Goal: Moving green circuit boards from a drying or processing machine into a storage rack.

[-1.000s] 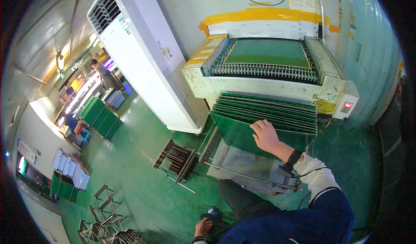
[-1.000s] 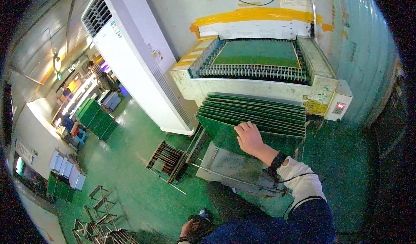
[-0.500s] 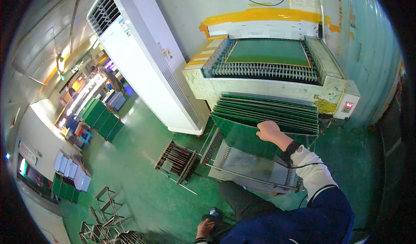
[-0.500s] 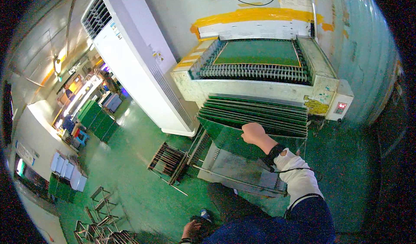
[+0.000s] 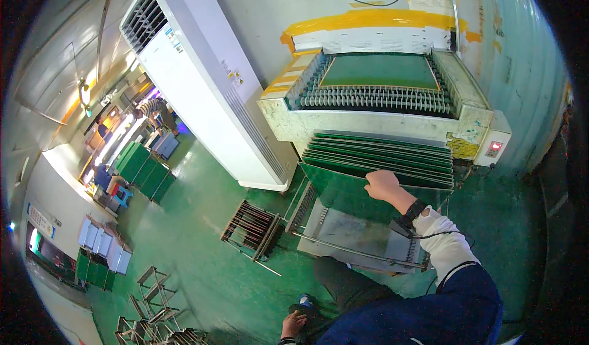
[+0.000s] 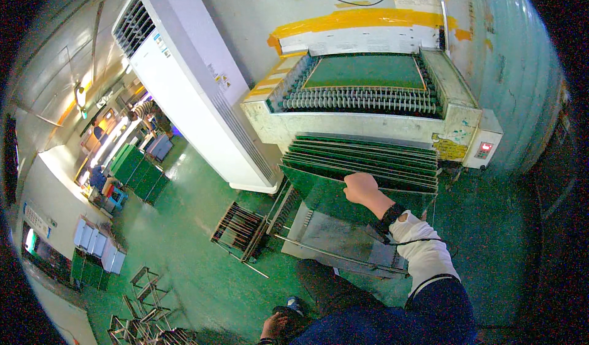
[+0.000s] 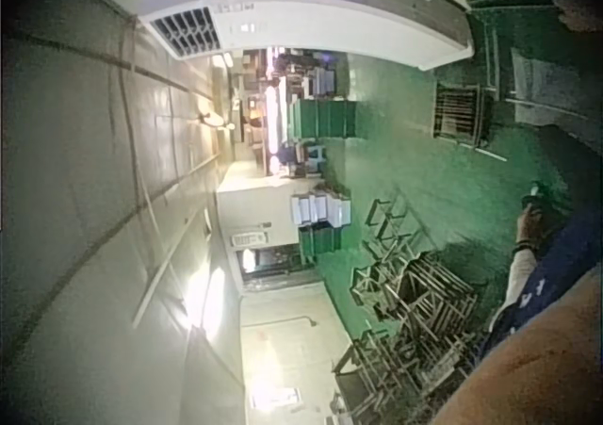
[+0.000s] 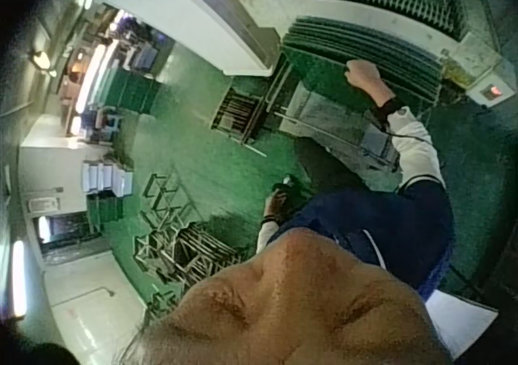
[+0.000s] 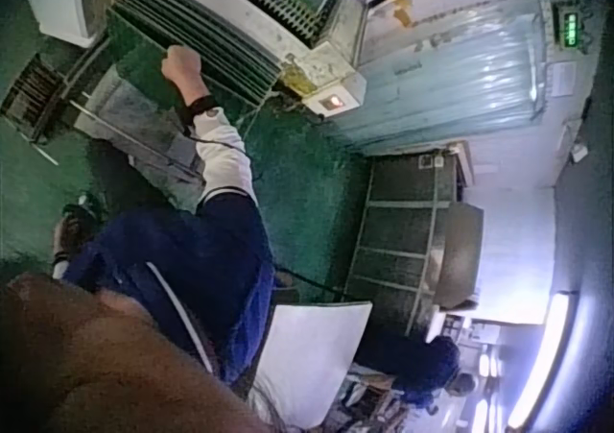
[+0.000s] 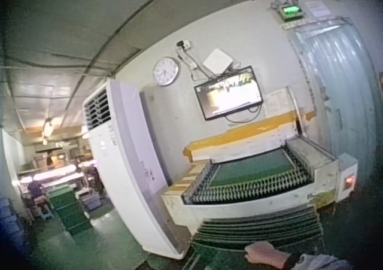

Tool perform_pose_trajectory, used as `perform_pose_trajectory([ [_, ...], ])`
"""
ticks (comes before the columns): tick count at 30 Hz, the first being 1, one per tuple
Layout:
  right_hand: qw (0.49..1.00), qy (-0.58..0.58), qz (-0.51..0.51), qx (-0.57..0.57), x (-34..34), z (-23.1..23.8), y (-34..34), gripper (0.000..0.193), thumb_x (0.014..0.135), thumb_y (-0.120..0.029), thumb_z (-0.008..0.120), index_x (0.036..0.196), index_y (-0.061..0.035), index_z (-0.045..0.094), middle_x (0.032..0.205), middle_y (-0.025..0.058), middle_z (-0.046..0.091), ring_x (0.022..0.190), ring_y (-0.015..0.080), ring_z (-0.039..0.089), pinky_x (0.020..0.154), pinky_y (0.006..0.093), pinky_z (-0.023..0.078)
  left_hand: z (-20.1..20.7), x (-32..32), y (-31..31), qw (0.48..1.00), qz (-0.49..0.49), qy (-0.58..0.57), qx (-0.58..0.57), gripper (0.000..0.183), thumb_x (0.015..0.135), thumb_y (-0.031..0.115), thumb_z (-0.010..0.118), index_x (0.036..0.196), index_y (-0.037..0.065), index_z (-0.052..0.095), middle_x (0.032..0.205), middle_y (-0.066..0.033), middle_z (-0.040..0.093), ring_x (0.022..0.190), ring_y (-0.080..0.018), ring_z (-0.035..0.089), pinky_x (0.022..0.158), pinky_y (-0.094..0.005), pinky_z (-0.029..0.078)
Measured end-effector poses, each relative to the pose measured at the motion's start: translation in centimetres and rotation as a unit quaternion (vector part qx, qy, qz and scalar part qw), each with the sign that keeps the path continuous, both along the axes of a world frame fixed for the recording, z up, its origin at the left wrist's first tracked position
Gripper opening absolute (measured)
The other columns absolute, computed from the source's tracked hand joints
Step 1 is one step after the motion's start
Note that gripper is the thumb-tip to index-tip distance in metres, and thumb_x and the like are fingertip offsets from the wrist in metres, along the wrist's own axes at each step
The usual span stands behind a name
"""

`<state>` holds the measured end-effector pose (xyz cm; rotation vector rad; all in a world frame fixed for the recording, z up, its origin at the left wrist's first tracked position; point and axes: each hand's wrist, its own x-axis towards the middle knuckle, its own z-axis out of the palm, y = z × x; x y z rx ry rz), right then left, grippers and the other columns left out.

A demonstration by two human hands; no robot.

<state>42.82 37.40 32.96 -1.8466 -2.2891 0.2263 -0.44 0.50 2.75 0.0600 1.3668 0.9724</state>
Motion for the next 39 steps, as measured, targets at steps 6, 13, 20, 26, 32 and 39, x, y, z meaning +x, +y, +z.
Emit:
perform_pose_trajectory([
  [6, 1.0, 0.002, 0.002, -0.006, -0.3, 0.3, 0.1, 0.026, 0.077, -0.029, 0.062, 0.082, -0.0036, 0.061, 0.08, 0.0164, 0.063, 0.082, 0.0355, 0.06, 0.069, 0.0468, 0.048, -1.3, -1.2, -0.5, 0.996, 0.024, -0.089, 0.008, 0.033, 0.091, 0.017, 0.05, 0.115, -0.004, 0.043, 0.097, -0.0254, 0.062, 0.072, -0.028, 0.064, 0.064, -0.0331, 0.054],
  [13, 1.0, -0.005, -0.007, -0.007, -0.1, 0.3, 0.1, 0.026, 0.077, -0.029, 0.061, 0.083, -0.0042, 0.061, 0.081, 0.0161, 0.062, 0.082, 0.035, 0.06, 0.069, 0.0465, 0.048, -0.5, -0.3, -0.6, 0.998, -0.028, 0.001, 0.062, 0.031, 0.092, 0.012, 0.047, 0.118, -0.005, 0.042, 0.098, -0.0251, 0.062, 0.075, -0.028, 0.064, 0.067, -0.0318, 0.054],
  [20, 1.0, -0.003, -0.013, -0.005, -0.5, 0.6, 0.0, 0.025, 0.077, -0.029, 0.061, 0.082, -0.0049, 0.061, 0.08, 0.0157, 0.062, 0.081, 0.0351, 0.061, 0.068, 0.0467, 0.048, -0.3, -0.4, -0.6, 0.998, 0.018, -0.042, 0.046, 0.031, 0.092, 0.015, 0.048, 0.116, -0.005, 0.045, 0.096, -0.0254, 0.062, 0.074, -0.0277, 0.064, 0.062, -0.0324, 0.054],
  [26, 1.0, -0.003, -0.02, -0.008, -0.5, 0.9, -0.2, 0.024, 0.077, -0.028, 0.062, 0.082, -0.0049, 0.064, 0.082, 0.0159, 0.064, 0.081, 0.0342, 0.062, 0.069, 0.0453, 0.049, -0.1, -0.3, -0.2, 0.999, 0.009, -0.025, 0.018, 0.033, 0.092, 0.018, 0.048, 0.116, -0.005, 0.045, 0.096, -0.0264, 0.062, 0.073, -0.0295, 0.064, 0.06, -0.0334, 0.054],
  [32, 1.0, -0.003, -0.02, -0.002, -0.3, 0.6, -0.1, 0.025, 0.077, -0.029, 0.062, 0.083, -0.005, 0.061, 0.08, 0.0157, 0.062, 0.081, 0.0345, 0.061, 0.068, 0.046, 0.048, -0.1, -0.4, -0.4, 0.999, -0.006, -0.012, 0.045, 0.035, 0.094, 0.017, 0.041, 0.12, -0.007, 0.04, 0.099, -0.0304, 0.059, 0.075, -0.0339, 0.063, 0.064, -0.0366, 0.054],
  [39, 1.0, 0.004, -0.021, 0.003, -0.4, 0.7, -0.3, 0.024, 0.077, -0.028, 0.062, 0.083, -0.005, 0.061, 0.08, 0.0158, 0.062, 0.081, 0.0349, 0.061, 0.068, 0.0465, 0.048, -0.8, -0.5, -0.6, 0.999, 0.001, -0.012, 0.047, 0.036, 0.094, 0.015, 0.04, 0.121, -0.008, 0.037, 0.101, -0.0316, 0.058, 0.077, -0.0344, 0.063, 0.067, -0.0369, 0.054],
])
